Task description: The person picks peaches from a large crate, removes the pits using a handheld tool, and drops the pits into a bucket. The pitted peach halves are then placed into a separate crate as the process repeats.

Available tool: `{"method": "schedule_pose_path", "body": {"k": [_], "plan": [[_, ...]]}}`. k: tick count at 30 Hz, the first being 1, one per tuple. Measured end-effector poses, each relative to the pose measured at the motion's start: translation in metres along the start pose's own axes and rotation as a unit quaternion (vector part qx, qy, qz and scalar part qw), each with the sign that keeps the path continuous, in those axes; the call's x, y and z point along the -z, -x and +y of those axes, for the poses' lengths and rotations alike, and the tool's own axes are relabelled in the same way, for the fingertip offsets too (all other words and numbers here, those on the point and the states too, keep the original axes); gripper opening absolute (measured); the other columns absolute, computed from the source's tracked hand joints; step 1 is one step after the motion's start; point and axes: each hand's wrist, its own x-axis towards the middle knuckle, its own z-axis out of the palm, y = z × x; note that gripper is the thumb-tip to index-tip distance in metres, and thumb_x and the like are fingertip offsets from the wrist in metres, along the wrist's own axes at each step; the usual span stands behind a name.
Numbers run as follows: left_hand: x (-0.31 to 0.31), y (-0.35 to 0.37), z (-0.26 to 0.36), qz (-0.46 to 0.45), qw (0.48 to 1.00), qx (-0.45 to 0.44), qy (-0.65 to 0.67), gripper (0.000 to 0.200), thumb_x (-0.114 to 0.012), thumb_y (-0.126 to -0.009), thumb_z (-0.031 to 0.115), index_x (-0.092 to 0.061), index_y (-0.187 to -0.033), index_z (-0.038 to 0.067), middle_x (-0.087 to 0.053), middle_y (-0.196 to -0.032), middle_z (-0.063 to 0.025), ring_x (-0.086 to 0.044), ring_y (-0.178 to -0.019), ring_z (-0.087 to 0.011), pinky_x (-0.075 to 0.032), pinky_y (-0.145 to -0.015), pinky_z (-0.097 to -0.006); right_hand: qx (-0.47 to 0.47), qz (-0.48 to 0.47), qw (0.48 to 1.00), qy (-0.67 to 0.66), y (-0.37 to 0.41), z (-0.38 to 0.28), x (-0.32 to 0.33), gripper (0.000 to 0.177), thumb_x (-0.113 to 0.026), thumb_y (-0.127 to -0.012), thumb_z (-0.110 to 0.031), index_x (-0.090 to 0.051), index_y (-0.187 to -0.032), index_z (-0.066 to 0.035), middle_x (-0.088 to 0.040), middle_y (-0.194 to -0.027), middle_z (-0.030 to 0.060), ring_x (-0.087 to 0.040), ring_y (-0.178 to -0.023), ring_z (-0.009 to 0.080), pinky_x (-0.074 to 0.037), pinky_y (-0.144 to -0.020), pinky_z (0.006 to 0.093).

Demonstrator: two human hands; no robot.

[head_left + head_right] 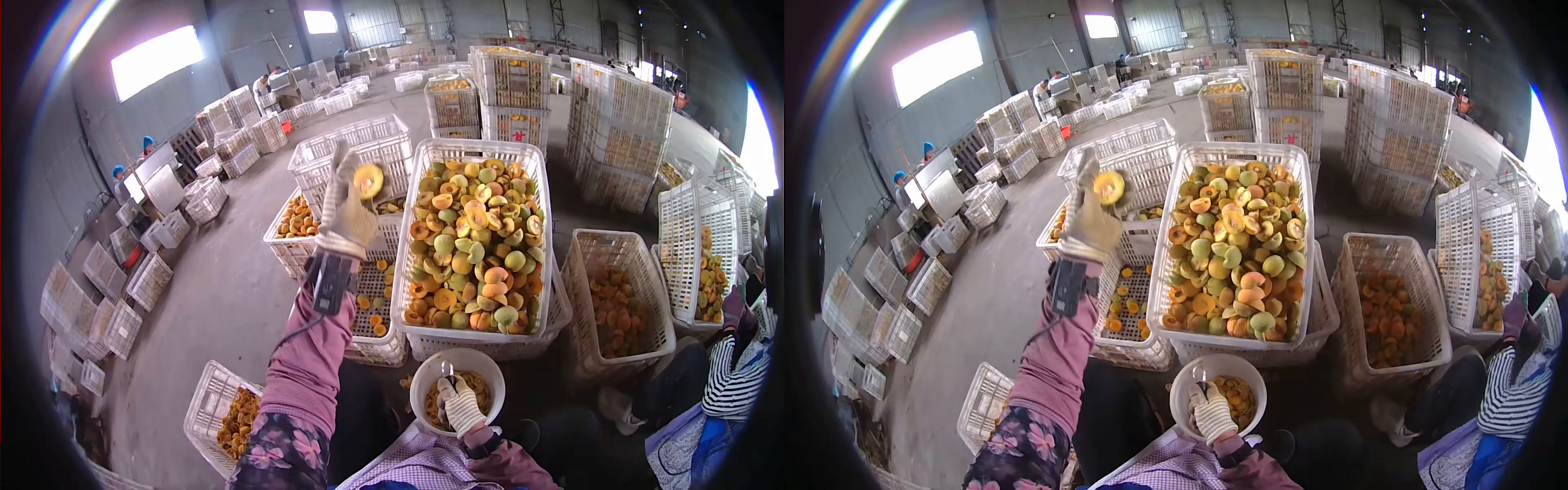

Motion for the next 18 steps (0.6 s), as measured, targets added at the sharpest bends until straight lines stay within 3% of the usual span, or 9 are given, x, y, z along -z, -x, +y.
{"method": "schedule_pose_path", "body": {"k": [1, 3, 4, 5, 8, 13, 15, 16, 18], "plan": [[-0.016, -0.008, 0.007, 0.053, 0.998, -0.015, -0.042, 0.037, -0.05, -0.092, 0.037, -0.058, -0.108, 0.004, -0.065, -0.088, -0.0061, -0.064, -0.072, -0.015, -0.053, -0.058, -0.0255, 0.004, -0.003, 1.0, -0.001, -0.001, -0.001, -0.001, 0.018, -0.054, -0.091, -0.028, -0.049, -0.096, -0.012, -0.046, -0.058, -0.0012, -0.04, -0.041, 0.0097, -0.034, -0.037, 0.025], [-0.036, 0.005, 0.008, 0.009, 0.994, -0.049, -0.101, 0.031, -0.051, -0.092, 0.032, -0.058, -0.11, 0.008, -0.065, -0.089, -0.0069, -0.064, -0.071, -0.0159, -0.053, -0.054, -0.0271, 0.014, 0.007, 1.0, 0.015, -0.003, -0.001, -0.001, 0.019, -0.055, -0.09, -0.028, -0.05, -0.097, -0.011, -0.047, -0.058, -0.001, -0.041, -0.042, 0.0099, -0.034, -0.038, 0.0251], [-0.012, -0.018, 0.001, 0.007, 0.997, 0.047, -0.065, 0.037, -0.051, -0.093, 0.029, -0.047, -0.127, 0.015, -0.064, -0.092, -0.0099, -0.064, -0.073, -0.0188, -0.054, -0.056, -0.0271, 0.014, 0.012, 1.0, 0.022, -0.002, 0.0, -0.002, 0.02, -0.055, -0.09, -0.028, -0.05, -0.097, -0.01, -0.047, -0.058, -0.0009, -0.041, -0.042, 0.01, -0.034, -0.038, 0.0252], [-0.018, -0.016, 0.004, 0.009, 0.997, 0.048, -0.067, 0.037, -0.051, -0.093, 0.029, -0.047, -0.127, 0.015, -0.064, -0.092, -0.0099, -0.064, -0.073, -0.0188, -0.054, -0.056, -0.0271, 0.011, 0.01, 1.0, 0.021, 0.0, 0.002, -0.002, 0.02, -0.055, -0.09, -0.028, -0.05, -0.097, -0.01, -0.047, -0.058, -0.0009, -0.041, -0.042, 0.01, -0.034, -0.038, 0.0252], [-0.036, -0.016, 0.014, -0.015, 0.992, -0.032, -0.12, 0.053, -0.054, -0.092, 0.026, -0.029, -0.138, 0.023, -0.063, -0.092, -0.0128, -0.064, -0.069, -0.0204, -0.056, -0.056, -0.0265, 0.026, 0.009, 0.999, 0.027, 0.0, 0.003, -0.001, 0.025, -0.055, -0.09, -0.03, -0.052, -0.097, -0.006, -0.049, -0.057, 0.0003, -0.043, -0.038, 0.0106, -0.035, -0.035, 0.0268], [-0.043, -0.042, 0.016, 0.019, 0.995, 0.027, -0.096, 0.044, -0.055, -0.091, 0.028, -0.037, -0.131, 0.023, -0.06, -0.08, -0.0097, -0.063, -0.062, -0.021, -0.051, -0.045, -0.027, 0.037, -0.009, 0.998, 0.053, -0.001, 0.007, 0.002, 0.021, -0.054, -0.09, -0.029, -0.051, -0.098, -0.009, -0.048, -0.06, -0.0006, -0.041, -0.042, 0.0098, -0.035, -0.039, 0.0246], [-0.05, -0.046, 0.017, 0.036, 0.994, 0.061, -0.085, 0.04, -0.056, -0.09, 0.029, -0.041, -0.127, 0.023, -0.059, -0.074, -0.0082, -0.062, -0.059, -0.0213, -0.048, -0.04, -0.0273, 0.098, -0.008, 0.993, 0.067, -0.004, 0.01, 0.001, 0.022, -0.055, -0.09, -0.029, -0.051, -0.099, -0.009, -0.048, -0.06, -0.0007, -0.041, -0.043, 0.0097, -0.034, -0.039, 0.0246], [-0.055, -0.048, 0.016, 0.055, 0.991, 0.056, -0.108, 0.045, -0.055, -0.091, 0.029, -0.036, -0.132, 0.03, -0.059, -0.074, -0.0085, -0.061, -0.057, -0.021, -0.046, -0.038, -0.0276, 0.066, 0.0, 0.995, 0.081, -0.003, 0.009, 0.003, 0.027, -0.054, -0.09, -0.031, -0.053, -0.1, -0.006, -0.051, -0.062, 0.0021, -0.046, -0.047, 0.0122, -0.038, -0.043, 0.0274], [-0.053, -0.051, 0.012, 0.033, 0.991, 0.021, -0.128, 0.051, -0.056, -0.09, 0.026, -0.032, -0.135, 0.026, -0.06, -0.08, -0.0104, -0.062, -0.061, -0.0208, -0.05, -0.042, -0.0265, 0.032, 0.007, 0.995, 0.095, 0.002, 0.003, 0.002, 0.032, -0.053, -0.091, -0.032, -0.055, -0.102, -0.002, -0.055, -0.064, 0.005, -0.051, -0.052, 0.0146, -0.041, -0.047, 0.0302]]}}
